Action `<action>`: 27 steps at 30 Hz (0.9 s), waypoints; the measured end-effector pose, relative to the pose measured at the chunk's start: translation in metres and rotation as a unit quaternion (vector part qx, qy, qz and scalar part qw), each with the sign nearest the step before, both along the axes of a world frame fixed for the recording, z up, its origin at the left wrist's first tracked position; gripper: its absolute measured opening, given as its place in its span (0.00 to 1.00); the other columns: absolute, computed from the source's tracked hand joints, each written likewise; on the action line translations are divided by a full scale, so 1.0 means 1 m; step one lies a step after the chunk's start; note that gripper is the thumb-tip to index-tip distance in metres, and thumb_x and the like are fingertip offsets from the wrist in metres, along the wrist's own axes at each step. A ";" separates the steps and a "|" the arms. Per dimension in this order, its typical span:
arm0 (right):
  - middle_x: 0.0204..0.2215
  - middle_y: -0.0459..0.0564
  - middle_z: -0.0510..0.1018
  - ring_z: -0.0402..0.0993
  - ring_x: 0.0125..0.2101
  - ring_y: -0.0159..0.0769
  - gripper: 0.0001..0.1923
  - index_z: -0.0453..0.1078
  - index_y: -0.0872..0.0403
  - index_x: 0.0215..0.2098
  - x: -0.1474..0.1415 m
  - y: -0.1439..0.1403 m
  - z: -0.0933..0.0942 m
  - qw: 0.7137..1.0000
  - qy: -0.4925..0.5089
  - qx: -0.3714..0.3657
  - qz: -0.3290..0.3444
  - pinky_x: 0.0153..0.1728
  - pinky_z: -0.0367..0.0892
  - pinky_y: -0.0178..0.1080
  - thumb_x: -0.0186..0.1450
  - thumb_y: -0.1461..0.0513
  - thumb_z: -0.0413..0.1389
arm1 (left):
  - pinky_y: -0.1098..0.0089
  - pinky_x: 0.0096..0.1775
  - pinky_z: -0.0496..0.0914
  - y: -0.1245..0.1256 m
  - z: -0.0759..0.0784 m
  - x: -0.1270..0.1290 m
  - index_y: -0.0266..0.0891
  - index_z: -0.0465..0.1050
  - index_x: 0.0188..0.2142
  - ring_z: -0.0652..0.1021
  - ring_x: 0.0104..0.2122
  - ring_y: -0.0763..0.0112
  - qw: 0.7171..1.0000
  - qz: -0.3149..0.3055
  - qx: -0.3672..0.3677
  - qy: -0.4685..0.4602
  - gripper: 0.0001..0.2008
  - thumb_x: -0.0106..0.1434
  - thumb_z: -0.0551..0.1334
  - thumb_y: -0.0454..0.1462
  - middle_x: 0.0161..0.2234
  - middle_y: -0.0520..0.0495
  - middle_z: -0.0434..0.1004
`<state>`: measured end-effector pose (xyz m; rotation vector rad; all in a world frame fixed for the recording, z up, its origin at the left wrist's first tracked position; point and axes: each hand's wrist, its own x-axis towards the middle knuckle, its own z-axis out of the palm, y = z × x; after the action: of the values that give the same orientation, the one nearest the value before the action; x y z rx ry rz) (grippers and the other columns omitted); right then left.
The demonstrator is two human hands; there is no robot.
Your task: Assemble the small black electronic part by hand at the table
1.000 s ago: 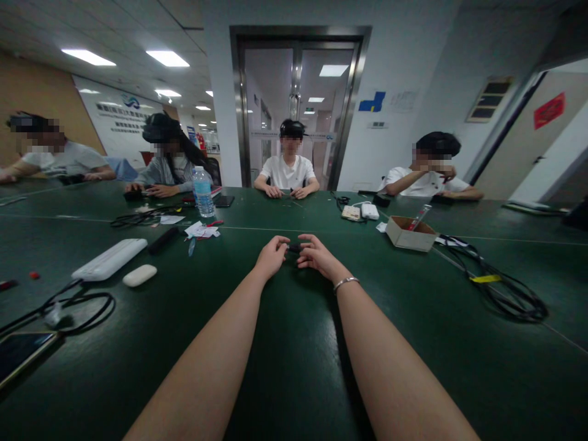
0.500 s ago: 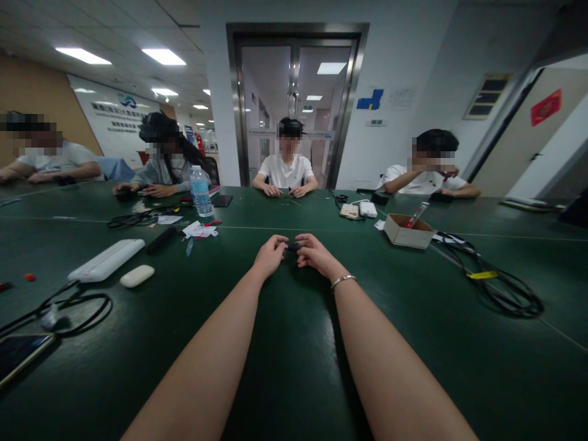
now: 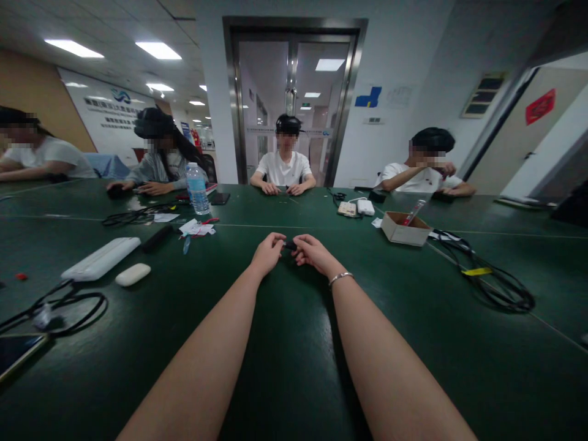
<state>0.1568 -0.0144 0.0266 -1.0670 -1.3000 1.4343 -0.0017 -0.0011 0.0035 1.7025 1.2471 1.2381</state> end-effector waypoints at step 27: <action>0.25 0.40 0.67 0.67 0.15 0.24 0.17 0.56 0.51 0.42 -0.001 0.000 0.002 1.000 -0.026 0.014 0.006 0.15 0.69 0.29 0.57 0.69 0.56 | 0.77 0.24 0.63 0.002 -0.003 -0.001 0.40 0.68 0.41 0.68 0.21 0.79 1.000 -0.003 -0.007 -0.004 0.11 0.60 0.53 0.37 0.29 0.49 0.70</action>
<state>0.1562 -0.0143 0.0287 -1.0863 -1.3614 1.4026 -0.0025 0.0013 0.0009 1.6882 1.2422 1.2282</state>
